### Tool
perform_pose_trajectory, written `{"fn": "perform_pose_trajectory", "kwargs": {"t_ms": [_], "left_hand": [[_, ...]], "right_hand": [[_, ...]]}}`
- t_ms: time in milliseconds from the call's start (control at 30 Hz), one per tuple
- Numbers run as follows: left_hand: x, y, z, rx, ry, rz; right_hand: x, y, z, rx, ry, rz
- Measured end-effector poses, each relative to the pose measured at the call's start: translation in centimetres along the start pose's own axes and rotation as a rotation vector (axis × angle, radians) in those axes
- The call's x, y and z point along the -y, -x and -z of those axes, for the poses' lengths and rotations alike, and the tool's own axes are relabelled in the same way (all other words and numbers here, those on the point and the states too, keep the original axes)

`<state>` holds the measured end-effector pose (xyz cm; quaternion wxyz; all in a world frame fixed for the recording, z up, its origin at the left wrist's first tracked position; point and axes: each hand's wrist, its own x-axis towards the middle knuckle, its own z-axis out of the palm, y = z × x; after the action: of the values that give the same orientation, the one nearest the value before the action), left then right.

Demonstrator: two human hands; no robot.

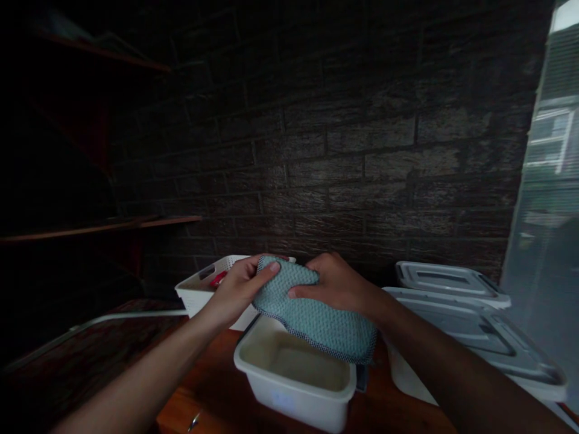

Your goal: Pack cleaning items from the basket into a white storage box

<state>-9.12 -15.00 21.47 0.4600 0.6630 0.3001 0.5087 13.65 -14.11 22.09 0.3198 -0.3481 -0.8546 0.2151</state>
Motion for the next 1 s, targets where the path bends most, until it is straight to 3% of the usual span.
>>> {"fn": "perform_pose_trajectory", "kwargs": {"t_ms": [133, 267, 367, 467, 567, 700, 833, 933, 1000], "left_hand": [[-0.1, -0.6, 0.0, -0.045, -0.088, -0.055], [-1.2, -1.3, 0.9, -0.126, -0.179, -0.184], [-2.3, -1.5, 1.6, -0.137, -0.212, -0.208], [-3.0, -1.3, 2.3, -0.146, -0.154, -0.181], [-2.8, -1.1, 3.0, -0.146, -0.078, -0.109], [-1.5, -1.2, 3.6, -0.156, 0.063, -0.081], [-0.5, -1.4, 3.5, -0.155, 0.192, -0.068], [-0.2, -1.4, 2.9, -0.160, 0.250, -0.066], [0.0, -1.4, 2.4, -0.158, 0.266, -0.066]], "right_hand": [[0.4, -0.7, 0.2, -0.012, 0.160, 0.044], [-0.7, 0.1, 1.8, 0.041, 0.024, -0.119], [-2.5, 1.6, 3.5, 0.127, -0.031, -0.281], [-4.2, 3.3, 4.7, 0.116, -0.061, -0.323], [-4.8, 4.5, 5.5, 0.008, -0.184, -0.320], [-4.6, 5.0, 6.1, -0.164, -0.532, -0.305], [-4.6, 4.6, 6.0, -0.232, -0.802, -0.207], [-4.8, 4.2, 5.0, -0.359, -0.857, -0.205], [-5.0, 4.0, 4.1, -0.497, -0.777, -0.209]]}}
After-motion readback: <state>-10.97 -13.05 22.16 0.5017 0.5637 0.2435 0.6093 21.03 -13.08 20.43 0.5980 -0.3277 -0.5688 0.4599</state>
